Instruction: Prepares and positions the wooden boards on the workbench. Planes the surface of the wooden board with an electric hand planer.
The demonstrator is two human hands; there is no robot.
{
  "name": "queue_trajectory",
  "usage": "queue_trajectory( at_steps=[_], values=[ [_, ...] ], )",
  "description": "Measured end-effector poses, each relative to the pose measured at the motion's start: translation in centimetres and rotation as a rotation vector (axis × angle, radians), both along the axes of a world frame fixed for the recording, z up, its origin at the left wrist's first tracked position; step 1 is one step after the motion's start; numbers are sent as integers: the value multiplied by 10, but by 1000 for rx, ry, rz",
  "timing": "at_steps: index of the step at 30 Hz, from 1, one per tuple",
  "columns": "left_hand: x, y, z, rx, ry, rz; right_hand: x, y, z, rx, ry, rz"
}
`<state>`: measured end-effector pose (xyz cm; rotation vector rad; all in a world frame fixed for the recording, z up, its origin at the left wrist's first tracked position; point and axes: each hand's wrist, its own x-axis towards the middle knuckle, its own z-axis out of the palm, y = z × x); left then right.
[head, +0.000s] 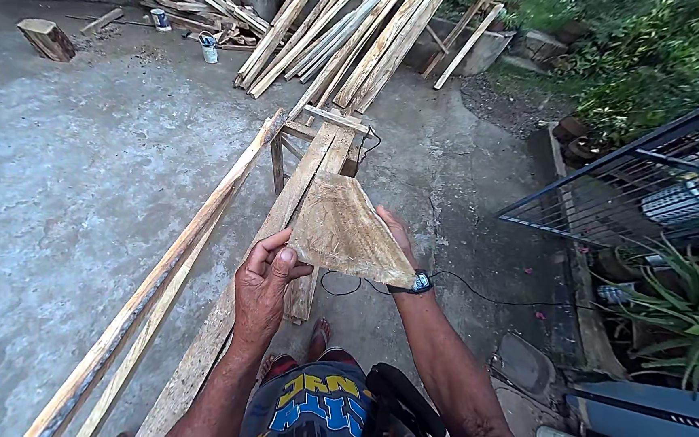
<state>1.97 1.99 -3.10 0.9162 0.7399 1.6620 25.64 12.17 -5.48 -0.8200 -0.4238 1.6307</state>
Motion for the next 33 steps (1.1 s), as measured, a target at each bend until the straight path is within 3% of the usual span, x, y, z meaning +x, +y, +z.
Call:
queue_trajectory(
  at_steps=[2, 5, 9, 14, 17, 22, 28, 33],
  values=[
    [-14, -14, -5, -98, -37, -30, -6, -4, -3, -99, 89, 70],
    [-38, -40, -27, -298, -55, -29, -15, -11, -45, -153, 89, 188],
    [-57, -54, -87, -661, 56, 84, -33, -18, -90, -220, -14, 274],
    [-65, -43, -162, -811, 50, 152, -39, 3, -143, -327, -105, 378],
    [-71, -26, -183, -777, 111, 185, -47, 18, -161, -389, -111, 340],
    [-76, 6, -193, -596, 228, 97, -32, 52, -172, -311, -32, 374],
    [-43, 62, -215, -632, 162, 108, -7, 118, -186, -335, -65, 403],
    [-24, 116, -218, -635, 248, 124, 8, 172, -190, -373, -101, 396]
  ],
)
